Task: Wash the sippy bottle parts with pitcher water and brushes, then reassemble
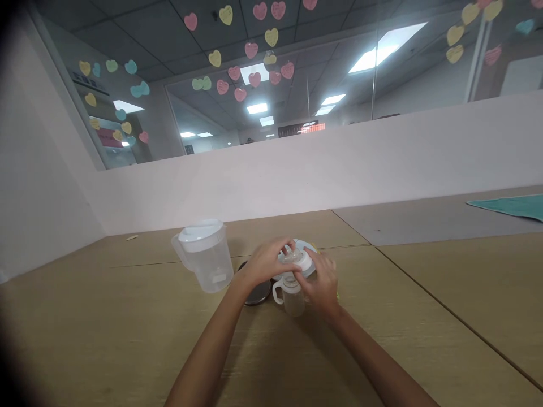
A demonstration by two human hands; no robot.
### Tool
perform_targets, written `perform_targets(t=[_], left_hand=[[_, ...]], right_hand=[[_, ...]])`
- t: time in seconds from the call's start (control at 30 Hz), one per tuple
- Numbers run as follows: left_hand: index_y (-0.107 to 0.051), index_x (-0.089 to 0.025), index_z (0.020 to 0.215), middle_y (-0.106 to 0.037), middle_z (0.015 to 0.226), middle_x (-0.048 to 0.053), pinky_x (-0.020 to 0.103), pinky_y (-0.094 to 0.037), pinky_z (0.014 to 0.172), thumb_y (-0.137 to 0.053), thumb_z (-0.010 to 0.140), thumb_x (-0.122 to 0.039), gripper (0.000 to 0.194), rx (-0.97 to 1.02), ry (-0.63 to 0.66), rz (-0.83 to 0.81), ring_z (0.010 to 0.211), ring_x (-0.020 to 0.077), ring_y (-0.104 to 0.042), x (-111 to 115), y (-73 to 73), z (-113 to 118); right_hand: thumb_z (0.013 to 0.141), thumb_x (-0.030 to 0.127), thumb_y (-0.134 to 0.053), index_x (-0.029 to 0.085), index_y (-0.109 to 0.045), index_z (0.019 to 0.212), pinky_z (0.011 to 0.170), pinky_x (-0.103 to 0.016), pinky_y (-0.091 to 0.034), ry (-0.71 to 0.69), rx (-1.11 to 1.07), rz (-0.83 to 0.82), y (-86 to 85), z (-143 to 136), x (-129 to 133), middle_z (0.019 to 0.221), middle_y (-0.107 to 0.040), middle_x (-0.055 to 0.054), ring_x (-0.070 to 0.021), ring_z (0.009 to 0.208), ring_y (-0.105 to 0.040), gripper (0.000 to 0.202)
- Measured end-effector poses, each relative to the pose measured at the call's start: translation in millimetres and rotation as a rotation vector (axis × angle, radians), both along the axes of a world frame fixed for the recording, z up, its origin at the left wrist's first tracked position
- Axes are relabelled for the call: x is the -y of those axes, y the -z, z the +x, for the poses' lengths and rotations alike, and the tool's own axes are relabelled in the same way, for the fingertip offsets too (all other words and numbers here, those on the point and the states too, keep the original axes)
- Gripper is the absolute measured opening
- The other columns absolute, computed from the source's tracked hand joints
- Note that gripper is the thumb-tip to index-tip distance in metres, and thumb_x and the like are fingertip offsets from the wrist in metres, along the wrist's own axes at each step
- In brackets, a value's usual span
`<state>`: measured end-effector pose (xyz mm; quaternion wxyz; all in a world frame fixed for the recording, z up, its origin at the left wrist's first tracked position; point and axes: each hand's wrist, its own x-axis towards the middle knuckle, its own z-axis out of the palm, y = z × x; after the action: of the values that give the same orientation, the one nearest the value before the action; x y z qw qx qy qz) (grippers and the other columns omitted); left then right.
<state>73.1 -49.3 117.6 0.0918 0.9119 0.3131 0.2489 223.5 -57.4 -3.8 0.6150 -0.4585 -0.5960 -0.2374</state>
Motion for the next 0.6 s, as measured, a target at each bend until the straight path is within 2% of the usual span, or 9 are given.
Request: perform_targets(t=[0.17, 0.47, 0.6], left_hand=[[-0.057, -0.023, 0.093, -0.063, 0.091, -0.002, 0.023, -0.04, 0.067, -0.059, 0.074, -0.042, 0.027, 0.058, 0.066, -0.112, 0.078, 0.013, -0.056, -2.7, -4.3, -7.8], [-0.058, -0.022, 0.099, -0.064, 0.099, -0.001, 0.023, -0.043, 0.076, -0.054, 0.079, -0.041, 0.028, 0.127, 0.097, -0.144, 0.085, 0.0129, -0.058, -3.9, -0.8, -5.3], [-0.055, -0.021, 0.103, -0.065, 0.101, 0.002, 0.025, -0.044, 0.077, -0.047, 0.083, -0.044, 0.031, 0.213, 0.008, -0.103, 0.086, 0.0148, -0.06, -8.7, -2.1, -6.6]], right_hand=[[0.072, 0.034, -0.064, 0.022, -0.051, 0.113, 0.085, -0.041, -0.041, -0.015, -0.001, 0.004, 0.2, -3.1, 1.2, 0.098, -0.064, -0.007, -0.0231, 0.091, -0.056, 0.044], [0.071, 0.034, -0.066, 0.022, -0.051, 0.113, 0.088, -0.042, -0.04, -0.043, -0.001, 0.034, -5.3, 0.8, 1.9, 0.1, -0.064, -0.007, -0.0229, 0.093, -0.057, 0.046], [0.071, 0.034, -0.065, 0.022, -0.053, 0.109, 0.091, -0.044, -0.039, -0.079, 0.051, 0.077, -4.4, 0.7, 4.5, 0.1, -0.065, -0.007, -0.0228, 0.092, -0.059, 0.042]])
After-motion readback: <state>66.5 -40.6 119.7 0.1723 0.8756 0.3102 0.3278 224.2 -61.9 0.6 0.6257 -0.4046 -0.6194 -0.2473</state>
